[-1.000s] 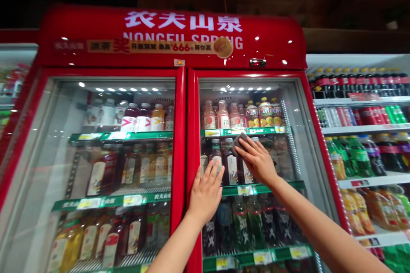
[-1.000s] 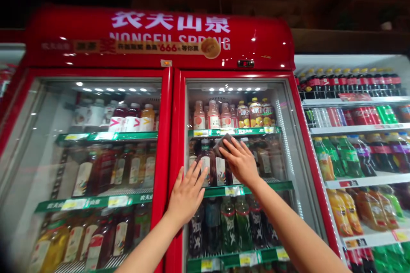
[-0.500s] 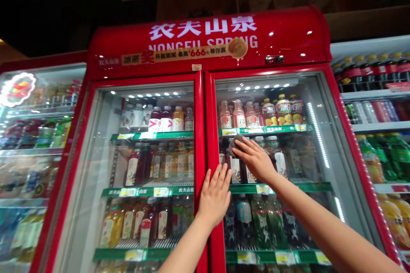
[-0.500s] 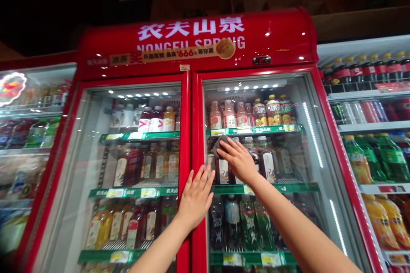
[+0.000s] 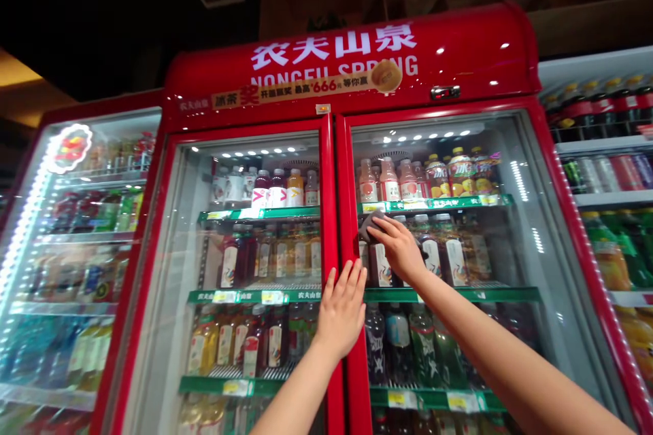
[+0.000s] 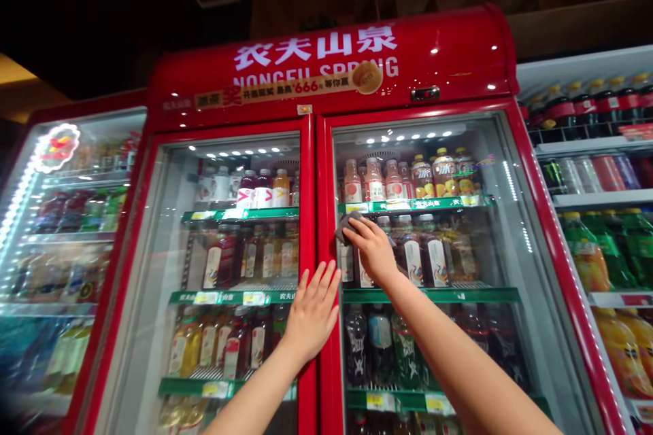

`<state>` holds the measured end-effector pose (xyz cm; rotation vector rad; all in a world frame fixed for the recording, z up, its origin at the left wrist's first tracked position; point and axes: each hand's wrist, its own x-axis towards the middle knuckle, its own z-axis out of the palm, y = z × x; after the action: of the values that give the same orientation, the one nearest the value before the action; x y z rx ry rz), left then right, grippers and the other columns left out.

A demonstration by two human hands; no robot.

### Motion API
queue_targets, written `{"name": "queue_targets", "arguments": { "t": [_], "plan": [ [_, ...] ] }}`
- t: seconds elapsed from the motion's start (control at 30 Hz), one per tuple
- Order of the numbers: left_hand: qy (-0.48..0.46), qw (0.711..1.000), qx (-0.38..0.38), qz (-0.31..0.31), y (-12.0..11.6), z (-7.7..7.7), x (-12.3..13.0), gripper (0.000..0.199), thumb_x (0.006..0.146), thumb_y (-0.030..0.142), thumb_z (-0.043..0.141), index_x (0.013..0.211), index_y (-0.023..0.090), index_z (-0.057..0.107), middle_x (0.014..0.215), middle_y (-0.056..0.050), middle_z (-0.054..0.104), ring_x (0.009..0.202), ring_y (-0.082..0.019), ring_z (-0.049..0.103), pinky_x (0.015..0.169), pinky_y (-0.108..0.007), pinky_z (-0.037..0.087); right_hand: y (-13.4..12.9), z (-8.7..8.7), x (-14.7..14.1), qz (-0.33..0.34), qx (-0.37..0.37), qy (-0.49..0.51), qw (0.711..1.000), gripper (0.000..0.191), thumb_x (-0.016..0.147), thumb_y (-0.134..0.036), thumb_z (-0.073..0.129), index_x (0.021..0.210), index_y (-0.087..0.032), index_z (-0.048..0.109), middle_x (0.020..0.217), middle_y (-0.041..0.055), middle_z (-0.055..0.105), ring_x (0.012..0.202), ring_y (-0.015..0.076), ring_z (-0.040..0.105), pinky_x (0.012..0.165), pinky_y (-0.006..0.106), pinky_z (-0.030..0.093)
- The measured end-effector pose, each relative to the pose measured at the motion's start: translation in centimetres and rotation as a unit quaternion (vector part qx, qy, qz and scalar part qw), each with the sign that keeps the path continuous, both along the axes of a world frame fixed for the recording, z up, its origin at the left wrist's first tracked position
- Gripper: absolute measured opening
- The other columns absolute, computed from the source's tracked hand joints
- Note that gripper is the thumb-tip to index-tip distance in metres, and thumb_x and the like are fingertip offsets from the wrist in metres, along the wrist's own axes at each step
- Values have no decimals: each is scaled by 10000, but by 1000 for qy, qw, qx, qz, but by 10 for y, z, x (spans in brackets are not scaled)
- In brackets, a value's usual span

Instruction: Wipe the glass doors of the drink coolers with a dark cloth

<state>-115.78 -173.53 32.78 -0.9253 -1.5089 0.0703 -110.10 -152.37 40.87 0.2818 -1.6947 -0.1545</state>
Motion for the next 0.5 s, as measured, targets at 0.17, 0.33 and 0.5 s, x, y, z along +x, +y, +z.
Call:
{"name": "queue_targets", "arguments": {
  "t": [0.17, 0.33, 0.5],
  "plan": [
    [13, 1000, 11, -1, -9, -3, -4, 688, 947, 461, 540, 1553, 169, 396, 1684, -63, 283, 1594, -231, 78, 1310, -455, -46, -24, 26, -13, -26, 96, -24, 995, 590, 926, -68, 512, 1444, -343, 574, 1577, 18, 487, 1479, 254, 398, 1137, 466, 464],
    [17, 1000, 2, 16, -15, 0, -8, 735, 941, 453, 536, 1588, 176, 323, 1702, -62, 231, 1594, -233, 78, 1316, -471, 13, -31, 91, -24, -79, 80, -23, 993, 579, 956, -89, 487, 1476, -338, 539, 1596, 11, 460, 1485, 260, 387, 1146, 473, 452],
    [9, 1000, 6, 29, -15, 7, -10, 738, 947, 464, 530, 1587, 161, 321, 1712, -64, 190, 1596, -238, 47, 1312, -466, -23, -33, 152, -28, -77, 48, -16, 996, 545, 963, -66, 435, 1442, -275, 592, 1592, 34, 466, 1475, 270, 397, 1186, 457, 415]
  ]
}}
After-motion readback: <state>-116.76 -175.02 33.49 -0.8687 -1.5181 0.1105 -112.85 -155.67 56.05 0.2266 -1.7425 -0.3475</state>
